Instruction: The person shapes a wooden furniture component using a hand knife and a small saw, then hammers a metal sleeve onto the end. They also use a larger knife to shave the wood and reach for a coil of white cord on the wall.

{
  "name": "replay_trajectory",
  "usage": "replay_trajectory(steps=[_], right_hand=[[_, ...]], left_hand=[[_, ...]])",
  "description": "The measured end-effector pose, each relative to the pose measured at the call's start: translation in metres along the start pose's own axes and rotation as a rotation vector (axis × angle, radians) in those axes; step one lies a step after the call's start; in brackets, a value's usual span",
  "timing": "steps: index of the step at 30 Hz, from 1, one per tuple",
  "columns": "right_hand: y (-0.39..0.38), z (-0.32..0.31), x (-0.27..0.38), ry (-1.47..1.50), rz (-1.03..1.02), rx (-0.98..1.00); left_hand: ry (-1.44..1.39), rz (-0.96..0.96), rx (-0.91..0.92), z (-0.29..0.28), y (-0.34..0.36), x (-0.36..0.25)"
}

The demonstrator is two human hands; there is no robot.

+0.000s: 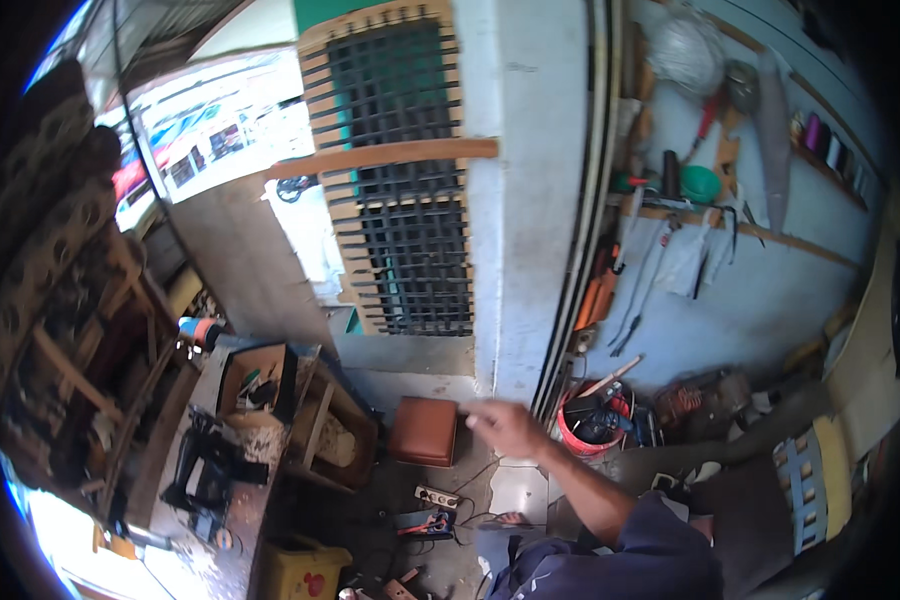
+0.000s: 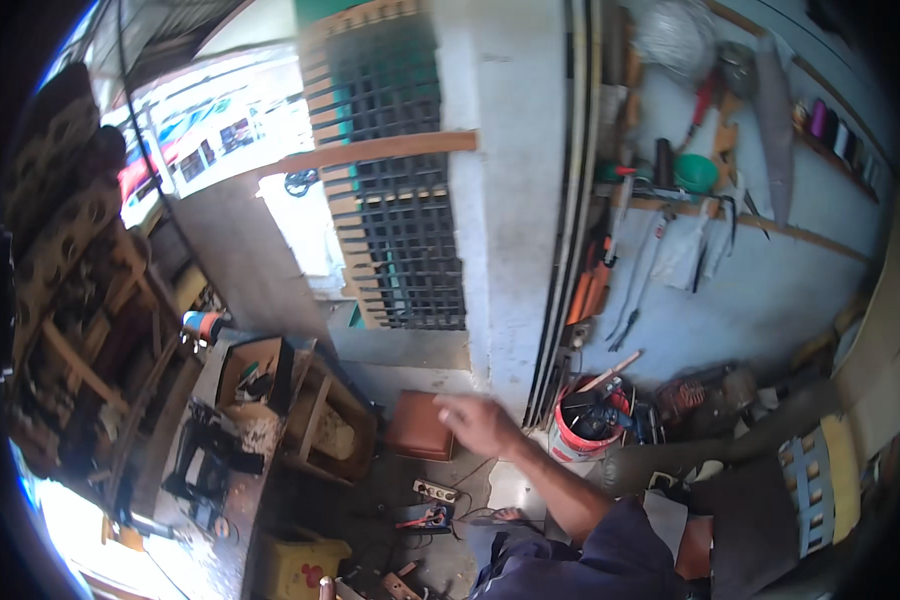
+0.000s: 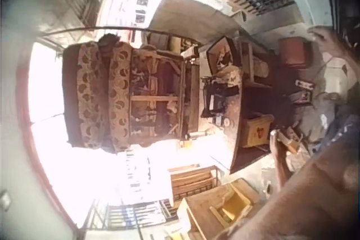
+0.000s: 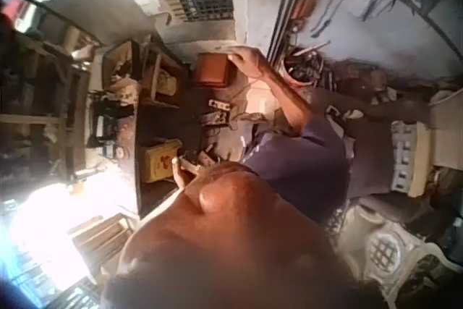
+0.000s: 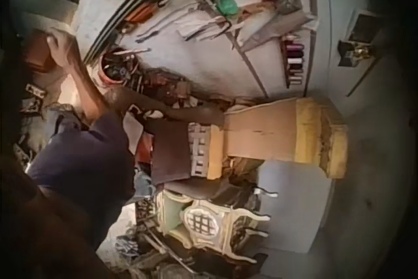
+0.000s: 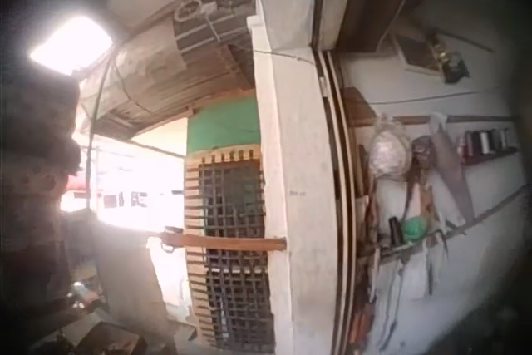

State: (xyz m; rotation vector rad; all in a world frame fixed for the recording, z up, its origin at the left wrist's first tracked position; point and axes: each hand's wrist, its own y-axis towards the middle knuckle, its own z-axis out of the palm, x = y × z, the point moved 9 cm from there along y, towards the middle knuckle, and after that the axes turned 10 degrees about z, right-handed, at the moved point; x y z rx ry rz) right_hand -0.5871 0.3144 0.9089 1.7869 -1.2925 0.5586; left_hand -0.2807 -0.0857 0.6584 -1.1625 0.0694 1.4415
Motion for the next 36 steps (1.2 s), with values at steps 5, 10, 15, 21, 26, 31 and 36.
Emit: replay_trajectory(steps=[5, 10, 15, 21, 26, 31, 36], right_hand=[[0.035, -0.195, -0.065, 0.088, 0.388, -0.326], [0.043, -0.33, -0.089, 0.108, 0.463, -0.489], [0.052, -0.4, -0.109, 0.061, 0.5, -0.587], [0.193, -0.49, -0.083, -0.408, 0.076, -1.021], [0.258, -0.543, -0.124, -0.259, 0.237, -0.757], [0.235, -0.557, -0.066, 0.176, 0.082, -0.882], [0.199, -0.484, -0.043, 0.177, 0.058, -0.956]], left_hand=[[0.083, 0.018, -0.114, 0.131, 0.011, -0.048], [-0.053, -0.034, 0.13, 0.266, 0.061, -0.027], [0.084, -0.102, 0.13, 0.391, 0.039, 0.016], [0.244, -0.019, 0.246, 0.403, 0.044, 0.036], [0.272, 0.14, 0.137, 0.372, 0.018, -0.005], [0.107, 0.207, -0.059, 0.273, 0.001, -0.025], [-0.01, 0.268, -0.138, 0.173, -0.012, -0.029]])
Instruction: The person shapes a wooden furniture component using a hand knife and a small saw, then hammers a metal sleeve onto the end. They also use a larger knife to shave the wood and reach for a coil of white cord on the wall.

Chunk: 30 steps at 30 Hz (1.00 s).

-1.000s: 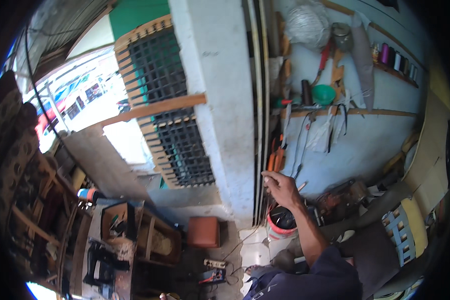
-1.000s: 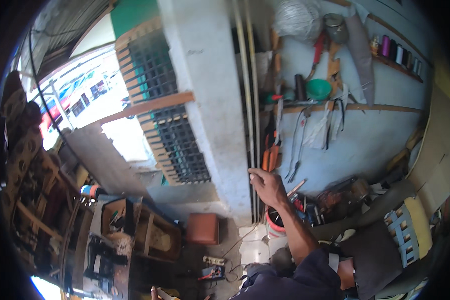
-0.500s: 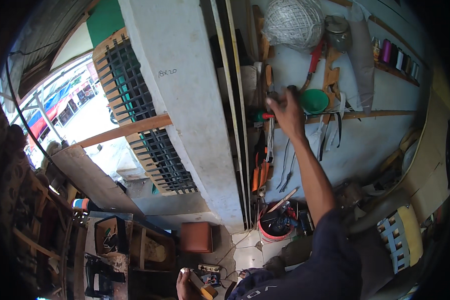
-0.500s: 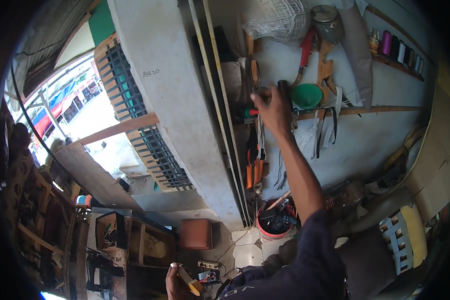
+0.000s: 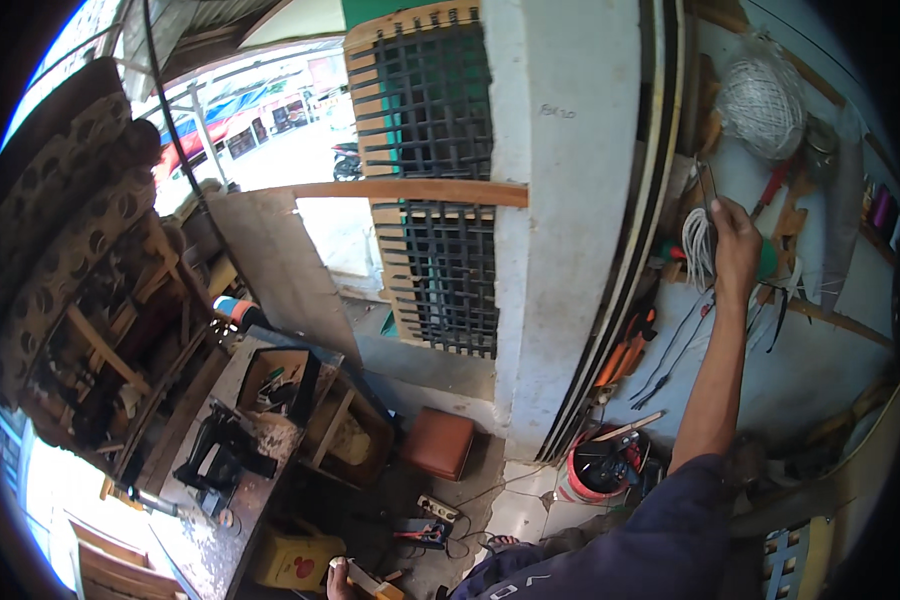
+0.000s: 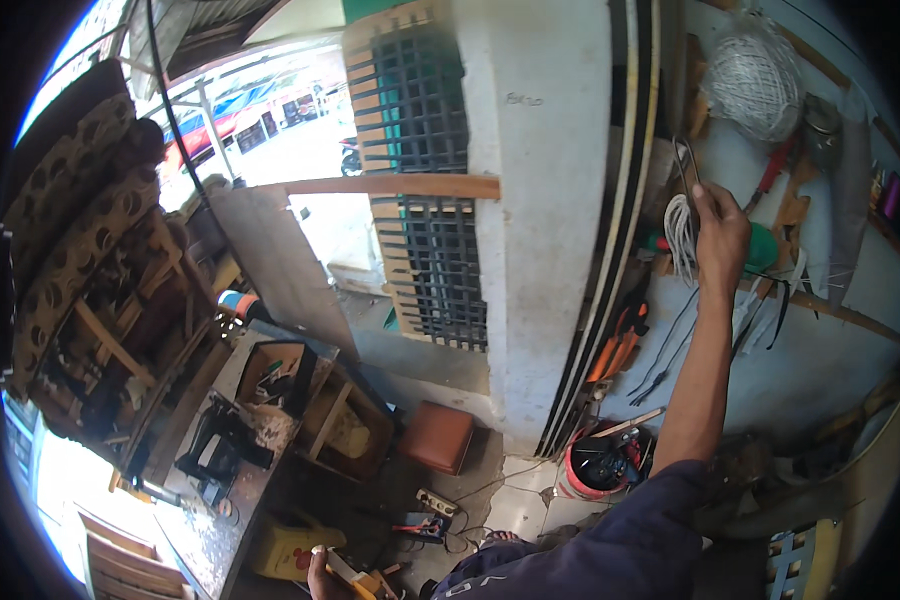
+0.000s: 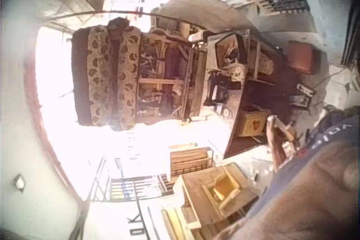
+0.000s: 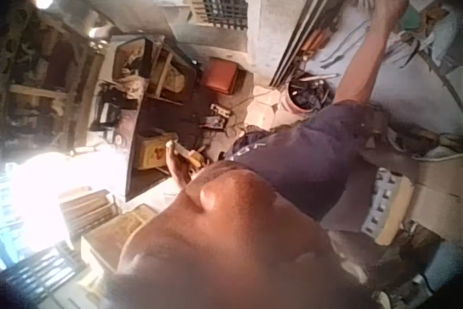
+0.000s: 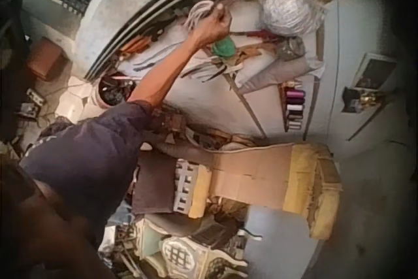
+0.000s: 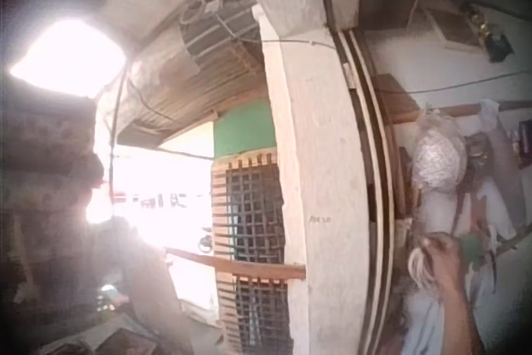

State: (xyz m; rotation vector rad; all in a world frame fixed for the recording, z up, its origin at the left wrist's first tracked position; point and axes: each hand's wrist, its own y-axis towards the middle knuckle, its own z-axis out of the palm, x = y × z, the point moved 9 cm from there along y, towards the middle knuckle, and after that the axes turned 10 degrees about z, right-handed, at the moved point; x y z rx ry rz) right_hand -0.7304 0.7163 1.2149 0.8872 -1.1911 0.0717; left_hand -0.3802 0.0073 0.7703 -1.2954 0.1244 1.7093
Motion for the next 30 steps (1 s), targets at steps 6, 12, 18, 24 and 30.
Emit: replay_trajectory(steps=[6, 12, 18, 24, 30], right_hand=[[-0.032, -0.032, -0.03, -0.168, 0.02, -0.204], [-0.275, 0.055, 0.012, -0.359, -0.182, 0.132], [-0.571, 0.126, 0.034, 0.948, 0.918, 1.117], [-0.81, 0.138, 0.156, 0.747, 1.116, 1.843], [-0.987, 0.081, 0.194, 0.051, 0.799, 2.684]], left_hand=[[-0.058, 0.0, 0.028, -0.055, -0.033, 0.006], [-0.213, 0.166, -0.037, -0.122, -0.062, -0.021], [-0.101, 0.4, -0.141, -0.141, -0.115, -0.094], [-0.048, 0.564, -0.323, -0.235, -0.188, -0.122], [0.222, 0.713, -0.615, -0.312, -0.219, -0.07]])
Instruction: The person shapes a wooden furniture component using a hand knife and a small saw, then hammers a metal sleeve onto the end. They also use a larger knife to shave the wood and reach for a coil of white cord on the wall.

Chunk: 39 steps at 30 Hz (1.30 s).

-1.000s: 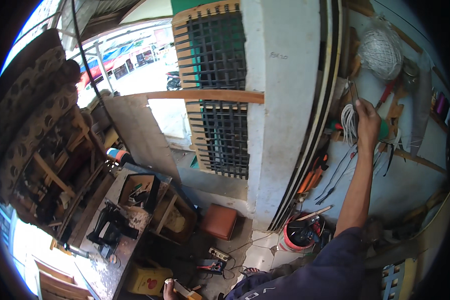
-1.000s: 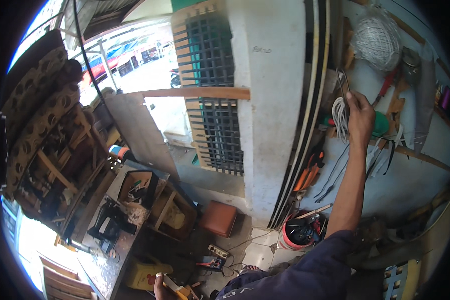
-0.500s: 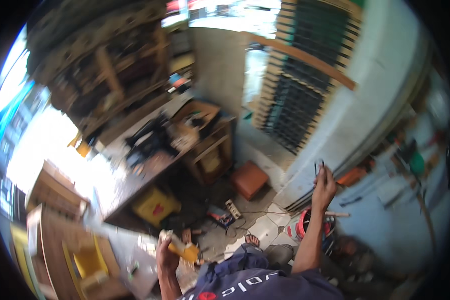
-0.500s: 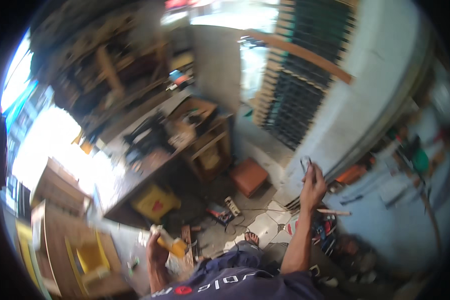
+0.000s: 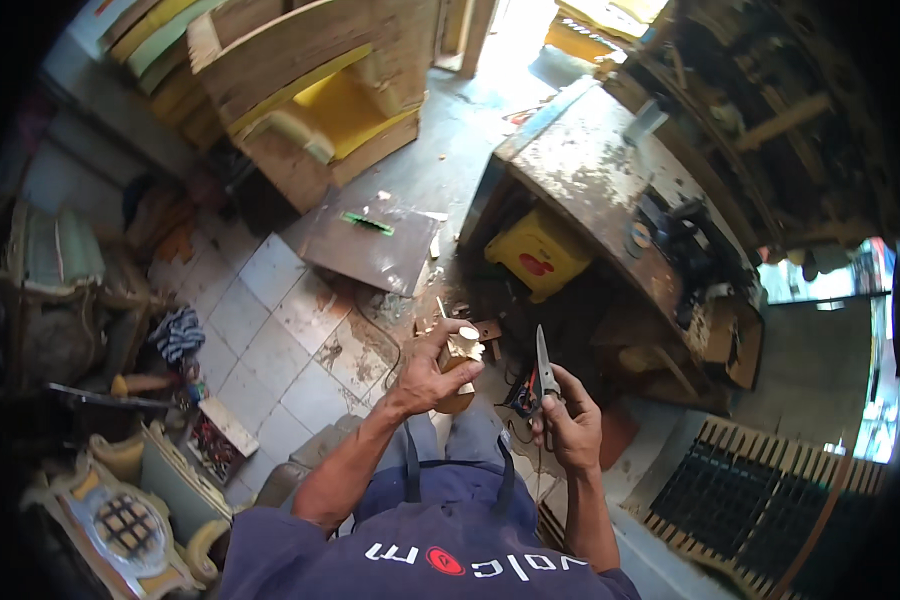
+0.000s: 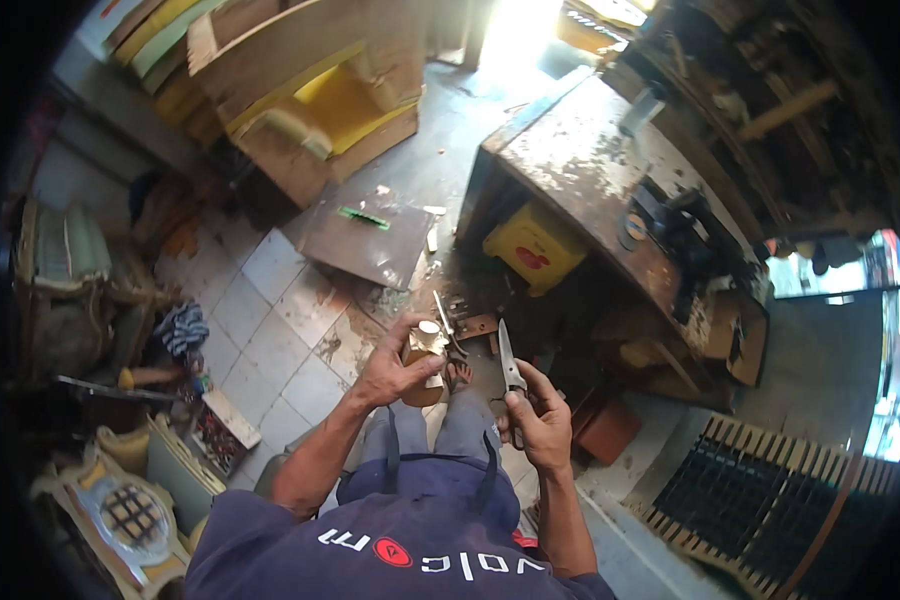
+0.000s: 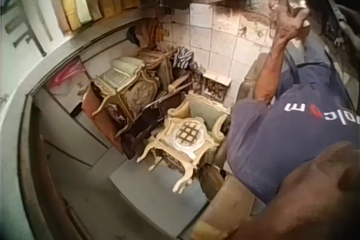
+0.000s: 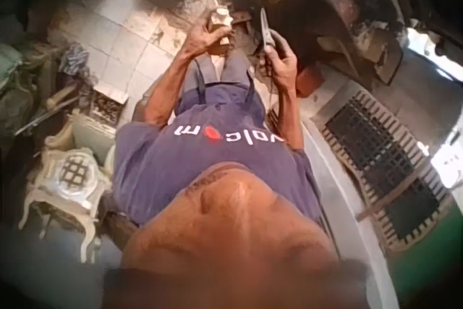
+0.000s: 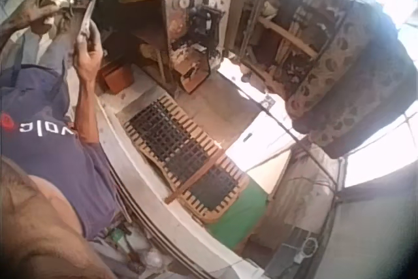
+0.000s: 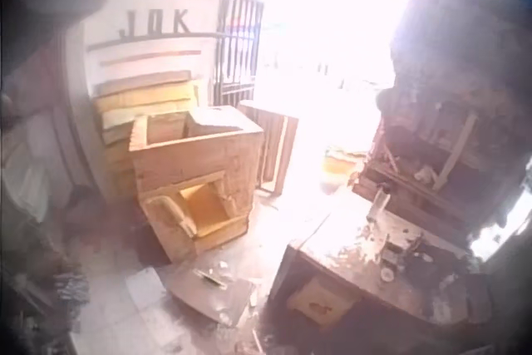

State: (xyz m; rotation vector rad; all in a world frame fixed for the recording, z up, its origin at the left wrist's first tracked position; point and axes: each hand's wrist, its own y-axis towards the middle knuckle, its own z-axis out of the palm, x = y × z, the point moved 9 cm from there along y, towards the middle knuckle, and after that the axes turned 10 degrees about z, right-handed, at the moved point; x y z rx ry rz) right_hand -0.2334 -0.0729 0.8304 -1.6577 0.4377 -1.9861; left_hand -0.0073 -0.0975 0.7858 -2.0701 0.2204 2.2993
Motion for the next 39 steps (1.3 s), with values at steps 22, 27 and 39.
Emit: replay_trajectory(steps=[22, 27, 39], right_hand=[[0.504, 0.024, -0.556, -0.806, 0.49, 0.95], [0.502, 0.007, -0.566, -0.911, 0.234, 0.911], [0.442, 0.007, -0.531, -1.002, -0.287, 0.519]], left_hand=[[-0.009, -0.341, -0.323, -0.143, -0.071, 0.672], [0.058, -0.415, -0.42, -0.128, -0.094, 0.693], [0.486, -0.131, -0.556, -0.123, -0.113, 0.627]])
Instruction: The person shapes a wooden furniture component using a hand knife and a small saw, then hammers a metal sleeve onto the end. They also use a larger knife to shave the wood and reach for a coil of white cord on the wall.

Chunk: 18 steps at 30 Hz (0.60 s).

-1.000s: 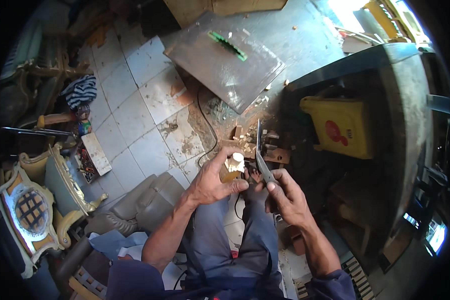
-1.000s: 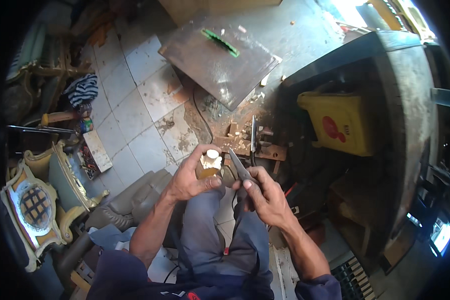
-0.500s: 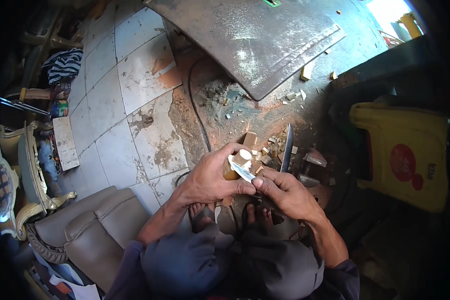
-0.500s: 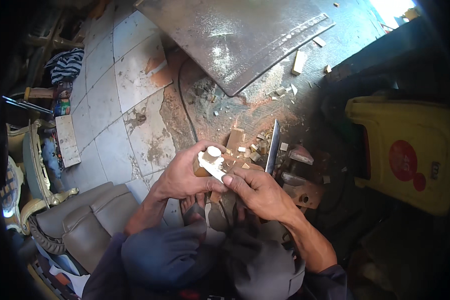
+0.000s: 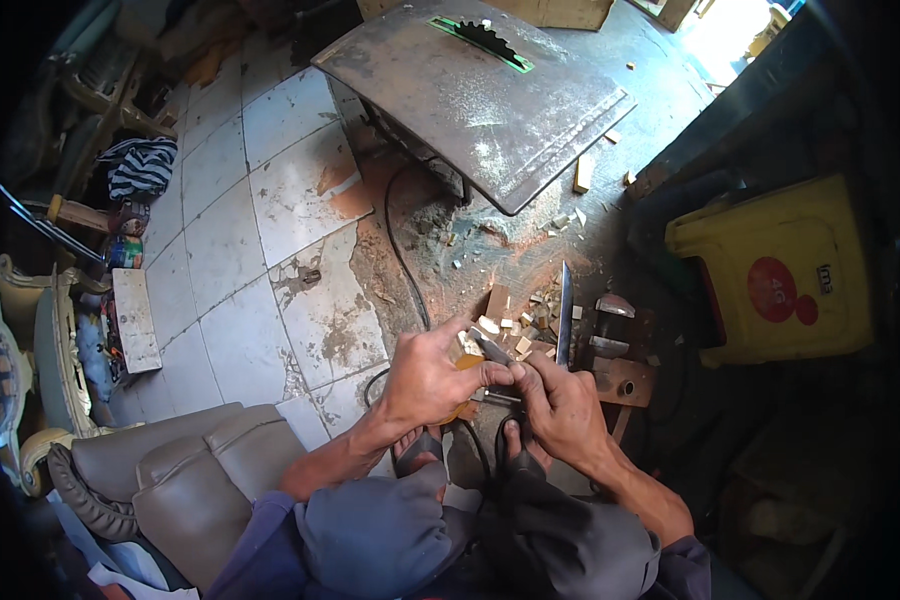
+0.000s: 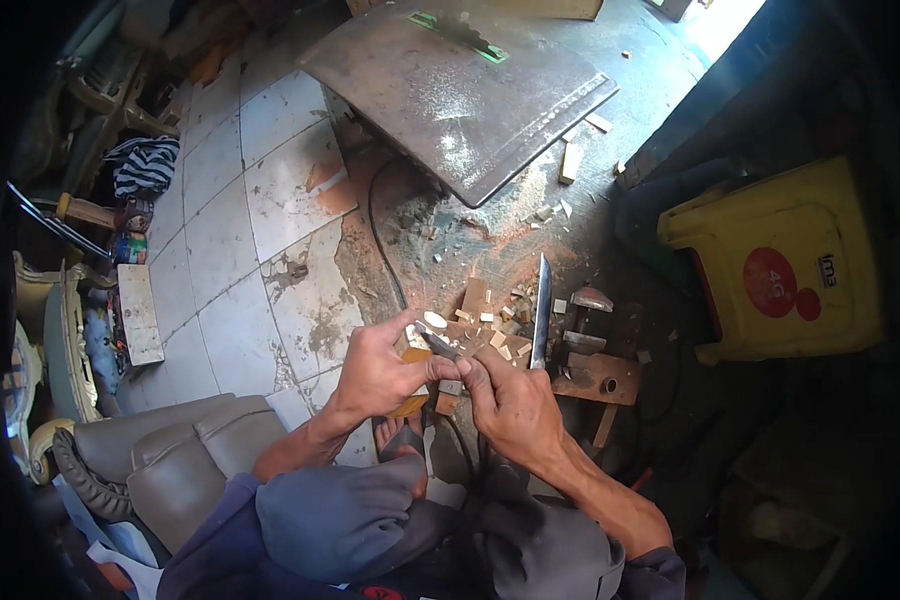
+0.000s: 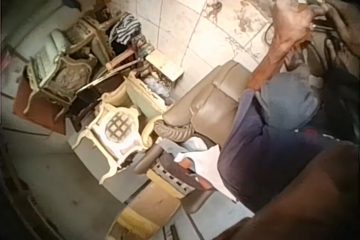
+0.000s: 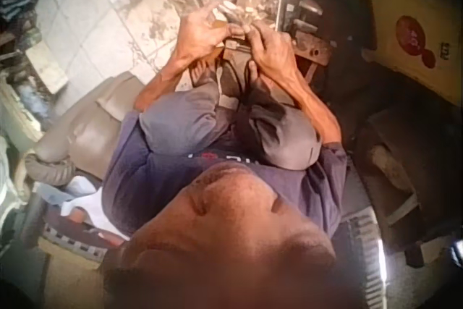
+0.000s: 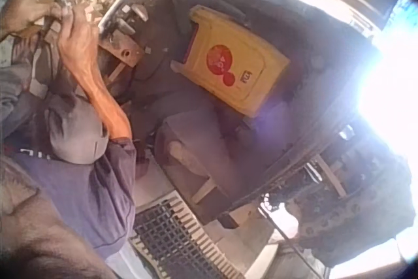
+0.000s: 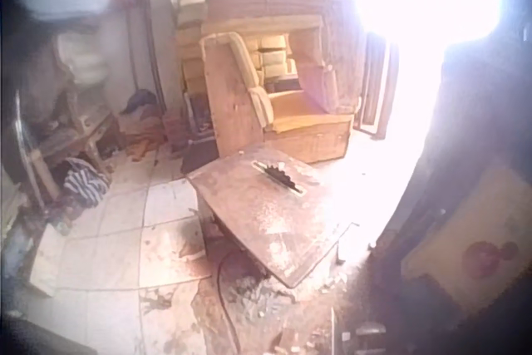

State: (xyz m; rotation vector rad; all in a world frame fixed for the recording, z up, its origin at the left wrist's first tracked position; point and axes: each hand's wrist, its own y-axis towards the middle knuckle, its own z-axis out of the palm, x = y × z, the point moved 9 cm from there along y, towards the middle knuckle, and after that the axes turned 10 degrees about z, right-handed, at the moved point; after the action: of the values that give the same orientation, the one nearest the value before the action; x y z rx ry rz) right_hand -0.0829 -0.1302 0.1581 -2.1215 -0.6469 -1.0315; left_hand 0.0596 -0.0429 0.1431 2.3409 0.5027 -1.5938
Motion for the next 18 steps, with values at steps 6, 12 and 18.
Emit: replay_trajectory(steps=[6, 12, 18], right_hand=[[-0.003, 0.009, 0.01, 0.042, -0.049, -0.001], [0.0, 0.015, 0.02, -0.061, -0.007, 0.248], [-0.009, 0.011, 0.014, -0.05, -0.012, 0.069]], left_hand=[[-0.118, -0.134, 0.065, -0.008, -0.002, 0.003], [-0.131, 0.075, 0.052, -0.014, -0.012, 0.004], [-0.044, -0.072, 0.011, -0.015, -0.014, -0.005]])
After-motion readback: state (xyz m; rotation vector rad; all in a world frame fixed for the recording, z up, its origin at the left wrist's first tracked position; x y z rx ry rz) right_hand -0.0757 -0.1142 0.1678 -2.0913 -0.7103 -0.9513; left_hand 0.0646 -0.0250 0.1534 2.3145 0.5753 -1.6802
